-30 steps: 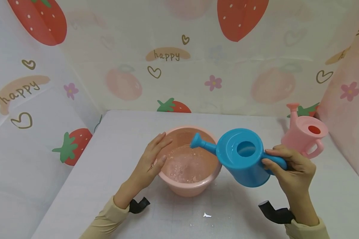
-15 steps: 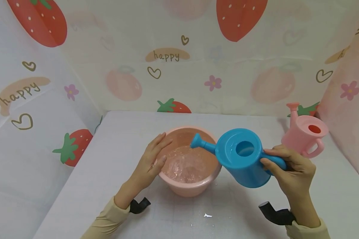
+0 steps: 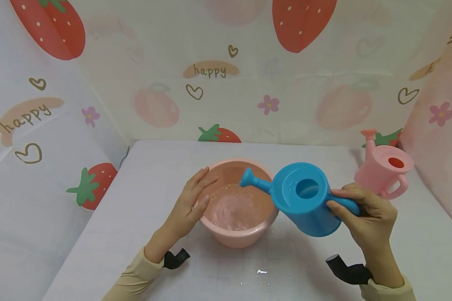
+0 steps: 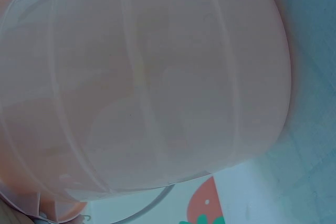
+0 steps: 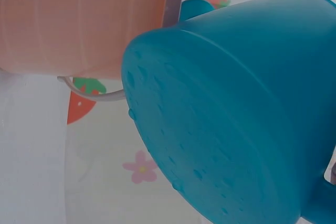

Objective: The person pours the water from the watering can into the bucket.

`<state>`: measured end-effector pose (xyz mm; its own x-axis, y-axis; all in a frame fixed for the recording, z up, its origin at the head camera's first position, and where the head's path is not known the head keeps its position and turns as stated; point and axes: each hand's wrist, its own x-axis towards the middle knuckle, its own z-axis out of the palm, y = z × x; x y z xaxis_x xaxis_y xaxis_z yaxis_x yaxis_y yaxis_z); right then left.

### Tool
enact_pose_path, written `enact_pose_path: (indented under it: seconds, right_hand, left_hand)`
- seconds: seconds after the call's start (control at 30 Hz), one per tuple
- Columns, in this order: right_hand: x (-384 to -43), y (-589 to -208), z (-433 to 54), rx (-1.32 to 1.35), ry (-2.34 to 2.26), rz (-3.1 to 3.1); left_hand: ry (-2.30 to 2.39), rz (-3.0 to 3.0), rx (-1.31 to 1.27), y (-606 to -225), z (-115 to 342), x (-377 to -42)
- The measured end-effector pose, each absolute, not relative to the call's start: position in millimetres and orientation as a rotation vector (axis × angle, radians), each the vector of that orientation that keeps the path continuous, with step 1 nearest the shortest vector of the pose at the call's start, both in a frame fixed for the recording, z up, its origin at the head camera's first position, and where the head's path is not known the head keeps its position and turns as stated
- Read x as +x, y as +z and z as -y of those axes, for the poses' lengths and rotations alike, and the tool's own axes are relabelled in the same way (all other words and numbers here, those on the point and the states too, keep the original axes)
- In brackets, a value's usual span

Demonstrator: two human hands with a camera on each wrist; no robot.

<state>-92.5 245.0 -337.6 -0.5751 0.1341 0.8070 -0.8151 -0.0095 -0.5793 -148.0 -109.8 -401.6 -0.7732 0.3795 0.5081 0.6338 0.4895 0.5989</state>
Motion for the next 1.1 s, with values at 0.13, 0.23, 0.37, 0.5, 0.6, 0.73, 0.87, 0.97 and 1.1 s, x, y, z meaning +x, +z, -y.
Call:
enact_pose_path:
  seconds: [0.13,0.23,0.37,0.5,0.6,0.73,0.87,0.97,1.1]
  right_hand:
    - [-92.0,-336.8,-244.5,0.735,1.667,1.548]
    - [-91.4,-335.1,-243.1,0.748,1.675,1.534]
    - [-90.5,-333.1,-241.6,0.739,1.665,1.539]
    - [-89.3,-330.1,-239.8,0.739,1.664,1.542]
    - [-89.3,-328.5,-238.9,0.761,1.677,1.531]
    - [-89.9,-328.1,-238.7,0.776,1.678,1.523]
    - [-90.1,-327.8,-238.1,0.763,1.667,1.529]
    - [-89.5,-327.9,-237.9,0.758,1.667,1.532]
    - [-88.3,-328.0,-238.2,0.764,1.673,1.532]
  left_hand:
    - [-1.166,2.428,-0.853,-402.3,109.7,-147.9]
    - [-1.165,2.435,-0.848,-402.7,109.6,-147.8]
    - [-1.17,2.439,-0.842,-402.9,109.5,-147.5]
    - [-1.172,2.444,-0.835,-402.3,109.2,-147.4]
    - [-1.169,2.446,-0.832,-402.1,109.1,-147.1]
    - [-1.158,2.445,-0.831,-402.2,109.5,-146.7]
    - [-1.152,2.446,-0.829,-401.8,109.5,-146.7]
    - [-1.153,2.445,-0.829,-401.9,109.4,-146.9]
    - [-1.151,2.444,-0.828,-401.9,109.3,-147.0]
